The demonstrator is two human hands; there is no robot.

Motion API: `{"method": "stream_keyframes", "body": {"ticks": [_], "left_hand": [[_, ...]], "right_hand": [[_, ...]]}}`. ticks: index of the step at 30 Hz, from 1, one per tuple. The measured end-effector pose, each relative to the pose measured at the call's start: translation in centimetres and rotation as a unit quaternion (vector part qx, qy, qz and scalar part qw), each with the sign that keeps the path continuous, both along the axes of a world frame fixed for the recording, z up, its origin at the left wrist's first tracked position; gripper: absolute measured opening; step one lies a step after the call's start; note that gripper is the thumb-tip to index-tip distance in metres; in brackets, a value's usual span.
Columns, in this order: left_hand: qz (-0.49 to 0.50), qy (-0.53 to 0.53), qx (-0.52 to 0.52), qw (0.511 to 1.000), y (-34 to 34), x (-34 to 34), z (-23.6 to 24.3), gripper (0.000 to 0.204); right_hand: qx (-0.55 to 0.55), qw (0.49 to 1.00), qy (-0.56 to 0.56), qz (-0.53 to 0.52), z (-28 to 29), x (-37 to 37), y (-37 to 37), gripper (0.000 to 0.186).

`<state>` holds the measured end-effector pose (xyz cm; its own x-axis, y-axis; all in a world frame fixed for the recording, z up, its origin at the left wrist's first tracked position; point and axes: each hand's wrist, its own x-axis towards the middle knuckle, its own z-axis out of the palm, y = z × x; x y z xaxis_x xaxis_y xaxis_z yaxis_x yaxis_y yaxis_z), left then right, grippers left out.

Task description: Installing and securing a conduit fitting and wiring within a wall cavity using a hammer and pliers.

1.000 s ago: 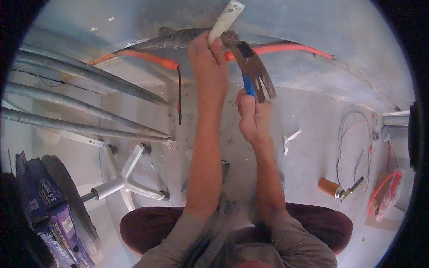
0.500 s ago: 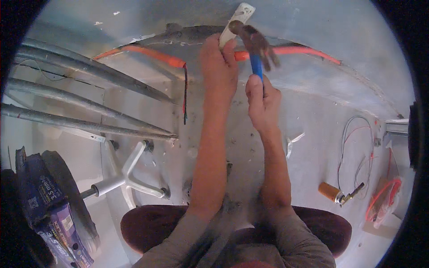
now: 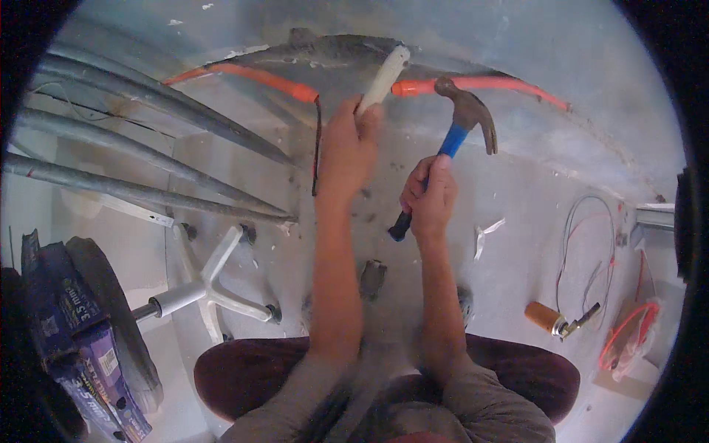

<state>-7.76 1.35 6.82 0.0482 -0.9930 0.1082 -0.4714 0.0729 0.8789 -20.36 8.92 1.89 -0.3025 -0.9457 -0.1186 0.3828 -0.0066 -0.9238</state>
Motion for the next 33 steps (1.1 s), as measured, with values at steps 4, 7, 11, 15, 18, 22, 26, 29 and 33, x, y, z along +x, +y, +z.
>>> {"method": "stream_keyframes", "body": {"ticks": [4, 7, 11, 15, 18, 22, 26, 29, 33], "left_hand": [[0.008, -0.009, 0.001, 1.0, -0.7, -0.3, 0.7, 0.033], [0.031, -0.017, -0.062, 0.997, -1.8, -0.3, -1.1, 0.031], [0.017, -0.01, -0.058, 0.998, -2.8, 0.1, -1.9, 0.032], [0.025, 0.014, -0.065, 0.997, -2.8, -0.9, -2.6, 0.041], [0.036, 0.036, -0.068, 0.996, -2.7, -0.8, -2.6, 0.046], [0.033, 0.045, -0.059, 0.997, -3.3, -1.0, -2.8, 0.052], [0.006, 0.058, -0.021, 0.998, -4.1, -0.9, -3.5, 0.055], [0.031, 0.053, -0.021, 0.998, -4.4, -0.9, -4.0, 0.057], [0.022, 0.065, -0.02, 0.997, -4.5, -1.1, -4.0, 0.058]], "right_hand": [[-0.004, 0.998, 0.055, 0.018, -0.8, 0.0, 0.3, 0.048], [0.0, 0.999, 0.038, 0.013, -0.2, 0.6, 0.5, 0.048], [-0.015, 0.999, 0.029, 0.021, -0.2, 0.9, 0.3, 0.048], [0.011, 1.0, 0.019, 0.007, -0.7, 1.0, 0.0, 0.044], [0.013, 0.999, 0.028, 0.016, -0.4, 1.5, -0.1, 0.045], [0.0, 0.998, 0.051, 0.034, -0.9, 1.4, -0.4, 0.048], [-0.016, 0.998, 0.059, 0.031, -0.8, 1.4, -1.0, 0.048], [-0.011, 0.997, 0.074, 0.029, -0.8, 1.6, -1.4, 0.048], [-0.072, 0.99, 0.117, -0.018, -0.7, 1.9, -1.9, 0.045]]}}
